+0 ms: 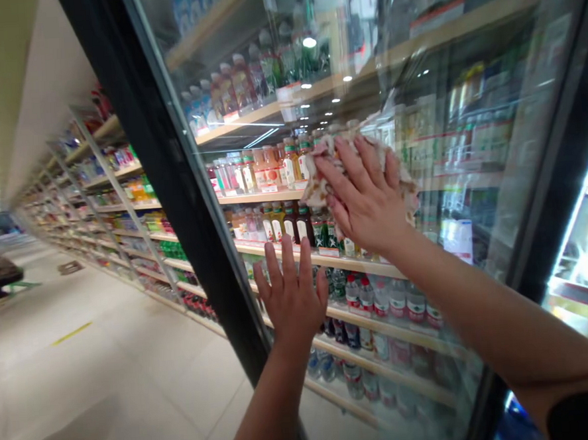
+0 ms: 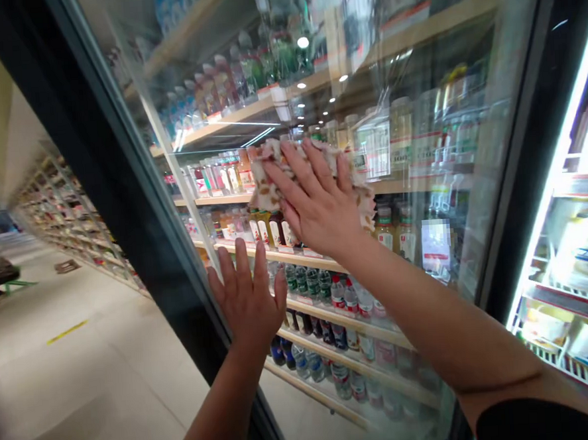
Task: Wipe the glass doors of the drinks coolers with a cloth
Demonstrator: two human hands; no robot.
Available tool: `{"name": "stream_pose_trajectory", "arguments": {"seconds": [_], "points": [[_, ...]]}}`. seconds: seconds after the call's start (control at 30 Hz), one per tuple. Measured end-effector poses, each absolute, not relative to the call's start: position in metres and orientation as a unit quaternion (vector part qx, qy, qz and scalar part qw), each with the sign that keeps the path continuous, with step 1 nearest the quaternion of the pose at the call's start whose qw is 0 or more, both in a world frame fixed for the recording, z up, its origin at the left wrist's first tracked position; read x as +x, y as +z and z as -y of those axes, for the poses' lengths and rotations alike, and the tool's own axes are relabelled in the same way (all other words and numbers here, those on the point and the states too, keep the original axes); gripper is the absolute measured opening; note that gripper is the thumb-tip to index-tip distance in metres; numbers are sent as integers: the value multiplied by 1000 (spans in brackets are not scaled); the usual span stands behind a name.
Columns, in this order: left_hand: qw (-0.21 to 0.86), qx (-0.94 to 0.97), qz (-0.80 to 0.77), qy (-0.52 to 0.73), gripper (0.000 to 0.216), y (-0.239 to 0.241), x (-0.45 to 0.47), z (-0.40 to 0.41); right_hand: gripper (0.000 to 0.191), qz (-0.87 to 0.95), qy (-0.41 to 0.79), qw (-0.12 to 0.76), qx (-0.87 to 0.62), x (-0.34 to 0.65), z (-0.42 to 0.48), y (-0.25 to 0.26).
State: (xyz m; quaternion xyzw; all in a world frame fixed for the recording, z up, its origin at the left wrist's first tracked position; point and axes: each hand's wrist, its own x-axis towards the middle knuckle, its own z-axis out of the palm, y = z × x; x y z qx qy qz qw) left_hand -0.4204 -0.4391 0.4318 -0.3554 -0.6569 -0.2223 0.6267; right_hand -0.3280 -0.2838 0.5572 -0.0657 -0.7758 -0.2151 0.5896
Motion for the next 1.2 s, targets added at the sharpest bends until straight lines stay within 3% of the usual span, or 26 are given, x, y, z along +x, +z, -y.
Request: {"name": "stream_pose_trajectory", "arguments": {"seconds": [0.57, 0.77, 1.0, 1.2], "points": [[643, -344, 653, -203, 79, 431, -420, 441, 58, 750, -139, 619, -187, -285, 212, 564], [642, -344, 656, -201, 79, 431, -420, 442, 59, 737, -110, 631, -216, -273, 188, 535], [645, -339, 655, -202, 78, 430, -423, 442, 60, 721, -68, 657, -211, -250, 142, 538], [644, -335, 657, -206, 78, 429, -420, 442, 62, 701, -86, 679, -201, -236, 100, 494]]}}
